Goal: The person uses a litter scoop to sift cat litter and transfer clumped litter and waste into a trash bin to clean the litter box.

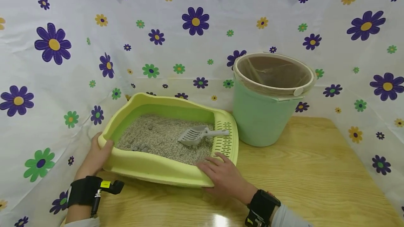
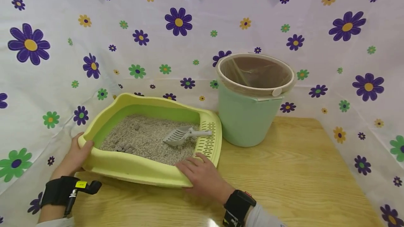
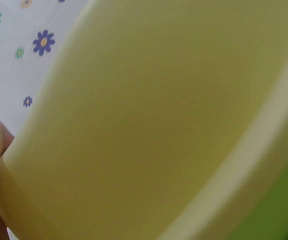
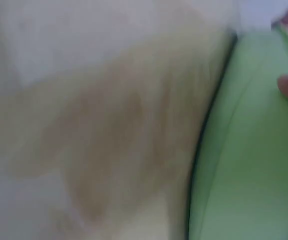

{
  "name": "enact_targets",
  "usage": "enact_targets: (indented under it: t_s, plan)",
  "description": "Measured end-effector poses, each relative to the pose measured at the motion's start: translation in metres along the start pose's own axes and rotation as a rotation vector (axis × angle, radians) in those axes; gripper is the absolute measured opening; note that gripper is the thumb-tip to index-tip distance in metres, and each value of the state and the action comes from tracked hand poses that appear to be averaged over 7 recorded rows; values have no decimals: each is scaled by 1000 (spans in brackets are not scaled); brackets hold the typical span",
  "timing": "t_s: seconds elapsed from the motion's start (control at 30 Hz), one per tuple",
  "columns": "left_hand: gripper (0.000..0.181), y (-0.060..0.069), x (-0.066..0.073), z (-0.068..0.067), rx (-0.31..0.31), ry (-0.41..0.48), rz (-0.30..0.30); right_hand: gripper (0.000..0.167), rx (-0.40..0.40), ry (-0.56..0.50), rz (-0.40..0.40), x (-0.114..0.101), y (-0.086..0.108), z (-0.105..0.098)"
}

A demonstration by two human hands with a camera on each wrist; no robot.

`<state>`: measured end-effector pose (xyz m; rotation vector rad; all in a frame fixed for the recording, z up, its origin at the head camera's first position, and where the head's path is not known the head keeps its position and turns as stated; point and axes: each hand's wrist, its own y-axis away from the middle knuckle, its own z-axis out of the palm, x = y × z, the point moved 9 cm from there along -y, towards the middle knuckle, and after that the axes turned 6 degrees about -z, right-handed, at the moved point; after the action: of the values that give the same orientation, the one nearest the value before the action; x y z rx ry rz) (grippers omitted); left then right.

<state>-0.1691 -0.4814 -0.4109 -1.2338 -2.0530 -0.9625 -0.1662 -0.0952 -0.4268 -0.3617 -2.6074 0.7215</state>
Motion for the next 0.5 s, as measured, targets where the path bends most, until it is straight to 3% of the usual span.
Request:
enact_targets:
  t_s: [0.13, 0.23, 0.5]
  plan:
    - [83, 1, 6, 11, 44, -10, -59, 92, -57, -23, 21, 33, 6, 13]
    - [83, -5, 15, 16, 75, -31, -50, 92, -89, -53, 55, 50, 7, 18]
    - [83, -18, 21, 17, 81, -58, -57, 90, -126, -90, 81, 61, 4, 26]
